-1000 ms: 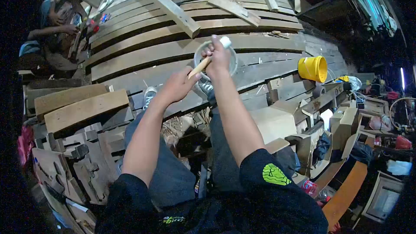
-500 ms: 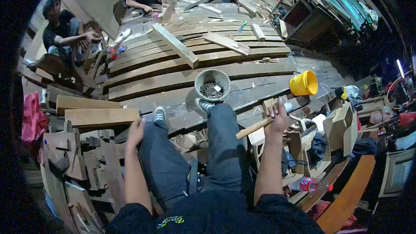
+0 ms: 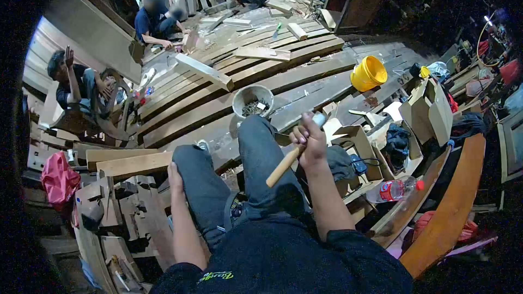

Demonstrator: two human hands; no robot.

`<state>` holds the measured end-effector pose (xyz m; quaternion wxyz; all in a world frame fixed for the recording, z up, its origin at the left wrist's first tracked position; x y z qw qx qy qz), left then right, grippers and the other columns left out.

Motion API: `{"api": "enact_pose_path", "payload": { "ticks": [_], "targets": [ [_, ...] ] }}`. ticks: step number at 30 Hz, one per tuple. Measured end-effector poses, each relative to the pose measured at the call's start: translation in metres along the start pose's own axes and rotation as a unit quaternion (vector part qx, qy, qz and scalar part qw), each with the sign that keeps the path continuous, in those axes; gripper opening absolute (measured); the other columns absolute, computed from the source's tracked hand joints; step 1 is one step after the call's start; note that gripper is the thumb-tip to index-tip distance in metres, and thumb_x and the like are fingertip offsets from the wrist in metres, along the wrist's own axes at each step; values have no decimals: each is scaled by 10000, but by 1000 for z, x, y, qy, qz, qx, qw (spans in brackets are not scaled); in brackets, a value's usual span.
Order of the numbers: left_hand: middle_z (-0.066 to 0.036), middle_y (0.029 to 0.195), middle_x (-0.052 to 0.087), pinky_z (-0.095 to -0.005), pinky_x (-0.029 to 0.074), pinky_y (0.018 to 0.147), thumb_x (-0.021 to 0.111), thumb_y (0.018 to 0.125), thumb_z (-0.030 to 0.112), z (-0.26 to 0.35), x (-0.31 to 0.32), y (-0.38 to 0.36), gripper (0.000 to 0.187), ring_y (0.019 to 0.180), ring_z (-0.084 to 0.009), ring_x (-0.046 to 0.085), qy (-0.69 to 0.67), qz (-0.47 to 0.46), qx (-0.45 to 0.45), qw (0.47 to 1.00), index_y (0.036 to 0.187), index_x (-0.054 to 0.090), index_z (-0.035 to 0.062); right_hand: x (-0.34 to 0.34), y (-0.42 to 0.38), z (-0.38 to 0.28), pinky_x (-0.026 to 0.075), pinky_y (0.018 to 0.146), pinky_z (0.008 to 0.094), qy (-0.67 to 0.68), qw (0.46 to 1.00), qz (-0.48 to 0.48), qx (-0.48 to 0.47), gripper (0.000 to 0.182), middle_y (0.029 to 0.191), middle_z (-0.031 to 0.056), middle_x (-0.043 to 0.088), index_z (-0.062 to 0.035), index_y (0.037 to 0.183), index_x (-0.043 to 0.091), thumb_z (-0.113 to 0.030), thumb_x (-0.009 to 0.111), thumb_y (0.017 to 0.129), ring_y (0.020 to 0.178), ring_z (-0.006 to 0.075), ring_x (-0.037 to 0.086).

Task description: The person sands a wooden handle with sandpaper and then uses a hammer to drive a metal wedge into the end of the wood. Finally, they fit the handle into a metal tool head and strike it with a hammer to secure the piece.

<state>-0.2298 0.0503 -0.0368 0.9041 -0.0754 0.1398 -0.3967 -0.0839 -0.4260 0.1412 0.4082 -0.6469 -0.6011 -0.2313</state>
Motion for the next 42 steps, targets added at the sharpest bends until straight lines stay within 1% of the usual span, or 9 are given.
{"api": "enact_pose_path", "payload": {
  "ticks": [8,13,16,22,29,37,38,40,42],
  "targets": [
    [-249,1377,426,-376,278,1083,437,967,299,60,81,-40,528,1301,-343,387,129,-32,183,974,1354,388,-57,-10,-26,-44,314,448,209,-5,998,-55,-30,94,554,-68,290,-124,949,524,-203,569,925,443,42,319],
    [-255,1435,342,-378,247,1103,494,938,330,64,109,-91,647,1352,-342,314,152,-126,79,977,1409,277,-57,-17,-41,-26,327,459,222,-30,997,-68,22,94,564,-68,297,-151,898,502,-206,572,927,433,52,317],
    [-302,1449,272,-424,252,1102,550,881,405,60,107,-114,769,1339,-408,302,329,-107,115,931,1433,232,-26,-18,-53,-20,325,457,222,-39,997,-50,38,90,554,-71,300,-166,899,492,-183,578,922,424,54,323],
    [-303,1466,219,-508,238,1091,582,849,420,69,83,-158,803,1356,-449,233,412,-98,209,881,1451,223,27,-1,-60,-32,285,416,191,-19,999,-43,3,131,538,-83,293,-140,842,488,-198,544,945,411,26,306],
    [-304,1434,296,-494,224,1097,609,843,281,63,48,-171,619,1335,-447,277,309,-59,254,915,1376,401,44,28,-69,-75,308,448,198,71,991,-102,-42,215,561,-76,301,-129,766,438,-176,506,965,437,33,305],
    [-269,1371,414,-436,272,1088,593,876,188,73,45,-163,463,1287,-407,374,247,-62,255,933,1298,483,33,82,-95,-142,346,491,204,189,935,-289,-82,141,592,-44,319,4,1015,523,-119,475,965,456,52,340],
    [-236,1304,493,-407,321,1055,572,894,159,76,41,-162,399,1234,-360,450,218,-57,275,935,1255,512,3,90,-97,-147,349,488,205,196,926,-312,-81,141,589,-43,326,4,1011,517,-124,483,963,453,55,340],
    [-181,1235,549,-355,372,1002,532,917,116,56,26,-144,338,1159,-278,511,78,-49,158,983,1223,524,-28,106,-100,-154,367,480,213,198,918,-332,-89,141,570,-39,340,-5,992,508,-142,487,966,453,59,372],
    [-160,1214,553,-327,399,962,486,934,84,87,9,-150,299,1110,-234,528,18,35,243,969,1200,521,-50,125,-102,-150,371,477,215,208,911,-348,-75,137,557,-41,345,-10,987,504,-144,482,968,446,59,378]
  ]
}}
Point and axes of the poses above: each hand's wrist, its own y-axis towards the middle knuckle, its own x-axis out of the palm, z = x × y, the point moved 10 cm from there along y, towards the middle knuckle
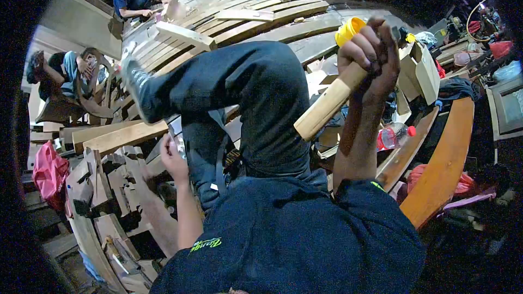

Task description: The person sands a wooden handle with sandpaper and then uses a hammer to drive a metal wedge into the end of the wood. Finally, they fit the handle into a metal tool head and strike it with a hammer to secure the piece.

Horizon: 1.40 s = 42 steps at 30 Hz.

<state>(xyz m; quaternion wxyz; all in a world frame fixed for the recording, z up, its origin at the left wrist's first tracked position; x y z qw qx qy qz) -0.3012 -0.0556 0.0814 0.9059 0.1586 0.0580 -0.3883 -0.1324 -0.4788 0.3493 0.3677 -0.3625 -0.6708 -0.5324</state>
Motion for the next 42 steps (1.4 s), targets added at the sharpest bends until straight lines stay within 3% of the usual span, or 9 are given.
{"api": "enact_pose_path", "payload": {
  "ticks": [8,14,16,18,25,28,31,34,42],
  "targets": [
    [-204,1398,404,-445,239,1101,525,901,169,119,35,17,354,1309,-349,363,163,-51,265,949,1198,537,-23,-10,100,58,392,520,194,57,987,-91,121,55,571,-54,367,-47,912,510,-89,546,912,456,52,358],
    [-203,1333,480,-443,279,1068,506,934,297,25,89,104,476,1268,-338,417,300,-107,203,926,1305,456,2,-88,182,199,416,554,220,-267,953,-121,78,58,713,-32,389,-87,890,490,-74,546,888,600,80,428],
    [-137,1232,565,-428,279,1053,530,907,363,27,116,101,480,1184,-293,479,408,-163,220,871,1255,517,34,-135,185,271,375,479,224,-14,958,-3,285,210,580,-37,363,-112,741,471,-176,579,910,467,92,382],
    [-128,1193,580,-426,305,1016,543,896,351,43,119,96,460,1122,-278,506,352,-167,200,899,1231,534,35,-191,172,300,354,453,227,-148,922,69,352,260,537,-56,349,-132,720,433,-207,531,948,445,70,366],
    [-140,1131,619,-406,387,927,612,860,281,55,123,95,367,1050,-298,563,388,-273,177,862,1137,596,41,-288,129,312,362,492,229,-153,900,147,381,146,564,-81,350,-98,817,476,-154,555,927,469,34,347],
    [-198,1048,642,-393,451,856,577,897,309,30,123,134,349,999,-351,601,322,-363,-109,867,1076,615,13,-294,135,314,363,461,227,-41,903,176,391,251,537,-64,349,-135,732,443,-218,531,951,440,59,355],
    [-222,1063,636,-378,448,885,529,928,349,13,147,171,388,1039,-371,595,204,-286,51,935,1139,598,31,-303,133,308,366,459,226,-51,902,186,386,222,536,-71,347,-138,763,451,-223,527,954,430,55,345],
    [-218,1115,622,-410,434,931,436,937,477,-47,164,148,500,1099,-372,564,384,-425,-44,819,1187,595,74,-327,138,301,383,448,236,-76,907,223,349,229,530,-61,355,-142,752,450,-226,533,948,433,64,360],
    [-208,1112,625,-418,427,930,411,924,537,-34,152,130,548,1077,-381,570,339,-435,-10,834,1173,607,90,-278,144,291,384,416,216,-124,920,202,314,267,524,-52,380,-158,694,422,-203,564,916,428,63,385]
  ]
}}
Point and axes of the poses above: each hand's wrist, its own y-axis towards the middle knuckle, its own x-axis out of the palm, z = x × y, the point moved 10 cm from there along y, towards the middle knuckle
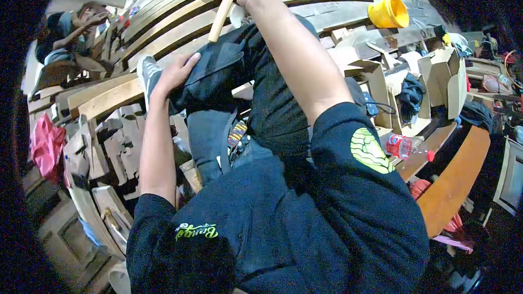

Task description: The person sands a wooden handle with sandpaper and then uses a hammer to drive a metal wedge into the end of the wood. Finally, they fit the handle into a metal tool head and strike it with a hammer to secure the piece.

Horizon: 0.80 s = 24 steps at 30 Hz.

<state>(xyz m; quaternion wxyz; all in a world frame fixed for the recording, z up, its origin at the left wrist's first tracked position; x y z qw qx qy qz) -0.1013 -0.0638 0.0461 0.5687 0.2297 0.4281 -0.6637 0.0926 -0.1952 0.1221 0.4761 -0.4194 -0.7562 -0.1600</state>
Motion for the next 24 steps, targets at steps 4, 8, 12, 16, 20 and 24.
{"api": "enact_pose_path", "payload": {
  "ticks": [4,8,12,16,20,24],
  "targets": [
    [-234,1217,577,-397,394,984,368,939,564,-12,1,-12,643,1178,-351,528,-67,-15,-37,997,1228,566,24,46,-16,-5,368,411,217,-24,1000,-18,-9,272,522,-52,361,-163,688,411,-177,575,905,420,65,374],
    [-180,1219,595,-339,420,949,272,979,537,-34,-15,-3,661,1096,-242,578,-166,-95,-67,979,1192,584,-6,95,-40,0,361,408,216,-49,996,-70,-28,226,524,-52,352,-144,734,430,-166,577,904,420,73,377],
    [-133,1025,675,-340,433,909,305,986,501,-112,-11,27,624,1003,-226,599,-121,22,22,992,1026,679,3,95,-41,9,369,410,228,-45,998,-51,-18,200,529,-49,364,-139,754,448,-159,588,896,420,78,380],
    [-144,1053,671,-340,431,912,315,962,565,-95,-13,1,678,1001,-229,595,-107,-8,-48,993,1054,672,-4,65,-18,-2,383,415,229,-44,999,-26,-18,195,542,-48,385,-149,748,451,-146,577,897,420,70,375],
    [-139,1015,680,-354,438,909,367,948,565,-127,-19,21,629,1010,-268,606,-162,-78,-56,982,1060,670,25,55,-23,-22,394,433,214,-35,998,-44,-11,217,559,-66,377,-156,736,429,-168,556,912,433,57,370],
    [-190,1276,552,-401,371,1017,258,926,617,-122,-17,17,704,1221,-343,487,160,-70,-69,982,1168,623,66,12,-16,-24,390,410,190,27,1000,-7,-13,205,569,-41,373,-128,750,425,-157,560,901,436,61,361]
  ]
}}
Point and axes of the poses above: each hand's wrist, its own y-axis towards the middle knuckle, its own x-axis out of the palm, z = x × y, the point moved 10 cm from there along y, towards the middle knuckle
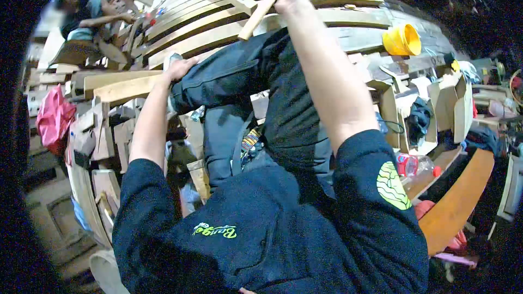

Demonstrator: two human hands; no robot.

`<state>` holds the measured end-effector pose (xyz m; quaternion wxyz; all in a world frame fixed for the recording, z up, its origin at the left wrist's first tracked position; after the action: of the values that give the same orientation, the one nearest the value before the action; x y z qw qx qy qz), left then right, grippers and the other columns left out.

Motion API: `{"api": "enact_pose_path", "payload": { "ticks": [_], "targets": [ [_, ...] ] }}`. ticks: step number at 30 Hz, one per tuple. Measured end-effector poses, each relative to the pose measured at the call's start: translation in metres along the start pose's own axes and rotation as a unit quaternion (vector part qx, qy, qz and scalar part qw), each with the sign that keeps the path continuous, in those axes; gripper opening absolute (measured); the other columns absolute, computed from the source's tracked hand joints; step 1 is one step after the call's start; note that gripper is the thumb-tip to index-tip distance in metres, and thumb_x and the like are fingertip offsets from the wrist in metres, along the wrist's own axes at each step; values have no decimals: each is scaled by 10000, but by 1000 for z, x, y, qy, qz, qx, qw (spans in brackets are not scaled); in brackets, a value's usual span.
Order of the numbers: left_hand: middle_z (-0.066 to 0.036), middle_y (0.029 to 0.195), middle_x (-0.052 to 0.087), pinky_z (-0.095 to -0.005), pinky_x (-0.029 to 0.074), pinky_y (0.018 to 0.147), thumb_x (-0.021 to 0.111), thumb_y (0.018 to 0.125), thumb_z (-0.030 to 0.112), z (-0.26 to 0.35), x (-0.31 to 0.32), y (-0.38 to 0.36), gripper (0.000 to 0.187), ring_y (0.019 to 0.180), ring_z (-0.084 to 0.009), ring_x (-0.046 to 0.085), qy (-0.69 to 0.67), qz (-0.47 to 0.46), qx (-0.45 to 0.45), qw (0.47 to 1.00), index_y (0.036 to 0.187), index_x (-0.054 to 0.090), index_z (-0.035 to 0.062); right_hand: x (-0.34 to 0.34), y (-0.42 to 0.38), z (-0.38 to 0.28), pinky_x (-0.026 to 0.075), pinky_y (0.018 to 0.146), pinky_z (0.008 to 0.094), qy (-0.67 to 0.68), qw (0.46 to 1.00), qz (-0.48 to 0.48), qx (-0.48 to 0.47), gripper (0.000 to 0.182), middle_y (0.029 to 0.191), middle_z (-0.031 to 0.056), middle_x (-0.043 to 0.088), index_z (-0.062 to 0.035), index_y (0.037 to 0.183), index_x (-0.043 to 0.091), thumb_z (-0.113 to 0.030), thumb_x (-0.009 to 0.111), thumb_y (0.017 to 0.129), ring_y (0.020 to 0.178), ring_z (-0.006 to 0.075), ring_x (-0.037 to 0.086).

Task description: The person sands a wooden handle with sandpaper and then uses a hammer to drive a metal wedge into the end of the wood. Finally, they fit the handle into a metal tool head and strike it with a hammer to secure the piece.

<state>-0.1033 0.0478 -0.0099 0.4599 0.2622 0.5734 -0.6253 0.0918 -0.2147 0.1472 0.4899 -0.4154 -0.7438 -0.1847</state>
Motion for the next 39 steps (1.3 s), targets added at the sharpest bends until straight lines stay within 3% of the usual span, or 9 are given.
{"api": "enact_pose_path", "payload": {
  "ticks": [2,4,5,6,11,22,28,36,39],
  "targets": [
    [-205,1329,502,-391,327,1058,241,938,599,6,1,-6,692,1275,-337,433,0,-84,-65,994,1214,598,75,-34,2,-1,395,391,197,-4,992,127,-25,170,570,-37,376,-112,797,430,-155,547,912,425,70,361],
    [-211,1344,486,-389,316,1069,228,927,629,28,-4,-16,732,1283,-341,424,-99,-69,37,992,1239,582,69,-33,9,-11,433,558,243,-16,999,-6,-39,96,611,-29,399,-60,862,501,-97,586,886,485,83,387],
    [-215,1340,489,-387,316,1067,232,905,671,27,-13,-24,802,1281,-346,425,-94,7,33,995,1228,577,22,-33,7,1,394,389,201,28,997,71,-25,168,572,-36,375,-114,793,439,-161,542,917,422,73,364],
    [-164,1416,426,-352,258,1105,299,884,699,-12,20,1,829,1330,-294,373,-79,-95,-4,992,1365,437,38,-35,11,2,392,390,205,44,996,70,-23,163,562,-35,375,-117,787,450,-165,536,918,421,76,368],
    [-304,1118,593,-412,398,953,297,923,597,6,-6,-49,742,1093,-411,558,-54,53,34,997,1092,621,-49,8,-28,0,407,402,247,-42,990,129,-32,198,530,-34,376,-134,738,436,-172,545,900,425,83,377],
    [-322,749,584,-500,435,741,361,941,536,81,-23,-183,683,816,-462,589,-28,77,-40,996,723,655,-42,152,-136,-30,392,467,220,24,984,-160,-72,219,550,-65,359,-131,745,431,-159,464,960,439,54,377],
    [-316,799,594,-503,425,779,348,948,517,61,10,-173,671,856,-475,580,-127,171,-93,973,749,653,-47,102,-75,-1,377,453,210,35,991,-125,21,269,530,-76,354,-141,692,427,-168,521,943,428,60,364],
    [-327,988,598,-460,417,883,351,937,544,28,20,-103,632,1028,-450,555,-175,34,-106,978,988,664,-2,3,3,64,366,446,193,38,991,-29,122,121,557,-73,363,-116,871,488,-197,526,952,443,39,356],
    [-314,1016,596,-438,425,872,426,954,421,31,-3,-89,516,1010,-430,567,-250,138,-53,957,1054,586,-59,-1,-3,63,360,438,178,74,984,-69,145,168,531,-82,369,-103,813,475,-186,537,945,427,29,355]
  ]
}}
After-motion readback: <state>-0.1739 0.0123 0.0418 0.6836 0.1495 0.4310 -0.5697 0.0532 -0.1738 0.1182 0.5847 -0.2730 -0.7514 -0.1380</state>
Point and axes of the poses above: each hand's wrist, its own y-axis towards the middle knuckle, its own x-axis out of the palm, z = x × y, the point moved 10 cm from there along y, towards the middle knuckle
